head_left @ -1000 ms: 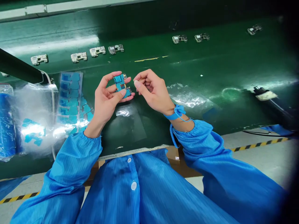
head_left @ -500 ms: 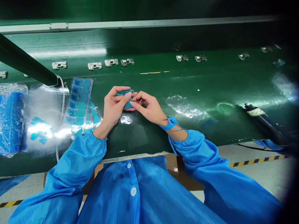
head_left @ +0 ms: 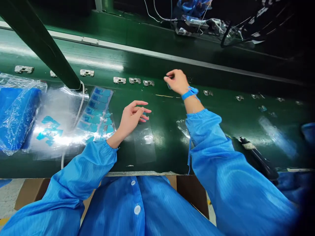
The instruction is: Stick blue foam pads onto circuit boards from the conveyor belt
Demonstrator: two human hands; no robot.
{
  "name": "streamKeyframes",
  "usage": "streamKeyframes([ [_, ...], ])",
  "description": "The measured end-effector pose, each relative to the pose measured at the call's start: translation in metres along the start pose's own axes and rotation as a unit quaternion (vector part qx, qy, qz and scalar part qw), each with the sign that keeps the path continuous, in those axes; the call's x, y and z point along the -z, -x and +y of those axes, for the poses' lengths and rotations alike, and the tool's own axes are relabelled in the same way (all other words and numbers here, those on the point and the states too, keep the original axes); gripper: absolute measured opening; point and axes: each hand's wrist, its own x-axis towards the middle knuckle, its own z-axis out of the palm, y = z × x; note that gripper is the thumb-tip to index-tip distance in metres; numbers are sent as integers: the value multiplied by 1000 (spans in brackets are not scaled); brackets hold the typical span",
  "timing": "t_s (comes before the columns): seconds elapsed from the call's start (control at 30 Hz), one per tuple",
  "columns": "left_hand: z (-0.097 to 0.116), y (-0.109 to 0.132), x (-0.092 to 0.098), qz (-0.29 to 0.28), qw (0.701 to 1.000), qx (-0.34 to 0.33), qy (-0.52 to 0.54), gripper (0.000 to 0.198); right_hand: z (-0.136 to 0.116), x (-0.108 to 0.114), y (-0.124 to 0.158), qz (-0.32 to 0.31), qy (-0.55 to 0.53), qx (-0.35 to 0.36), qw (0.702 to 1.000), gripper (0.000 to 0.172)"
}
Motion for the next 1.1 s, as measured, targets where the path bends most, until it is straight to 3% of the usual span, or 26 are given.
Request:
streamKeyframes([
  [0.13,-1,-1,0,-10,1000,5,-10,16,-62,-69,-17,-133,55,163,976,31],
  [0.2,-2,-3,1,-11,1000,7,-15,15,-85,-95,-25,-166,98,195,962,32],
  [0.27,-2,-5,4,-10,1000,6,-20,16,-98,-107,-34,-167,111,185,962,34],
  [0.37,-1,-7,7,-5,1000,7,-20,17,-103,-101,-44,-176,49,161,970,35],
  [0.47,-2,-10,8,15,1000,27,-3,21,-104,-81,-27,-152,-109,172,967,30],
  [0.57,-8,-14,5,63,997,25,47,36,-106,-63,26,-104,-311,161,931,40],
  [0.7,-18,-18,3,82,986,-99,105,39,-98,-53,114,-164,-423,67,889,57],
  [0.77,-21,-19,7,71,979,-148,122,38,-84,-48,146,-180,-375,82,906,59],
  [0.87,-20,-22,15,85,980,-126,129,39,-56,-42,172,-161,-155,191,956,57],
  [0.97,-18,-27,24,94,986,-77,114,34,-34,-39,181,-165,37,261,950,55],
  [1.1,-16,-32,28,60,995,-14,72,29,-24,-42,185,-122,75,307,941,44],
])
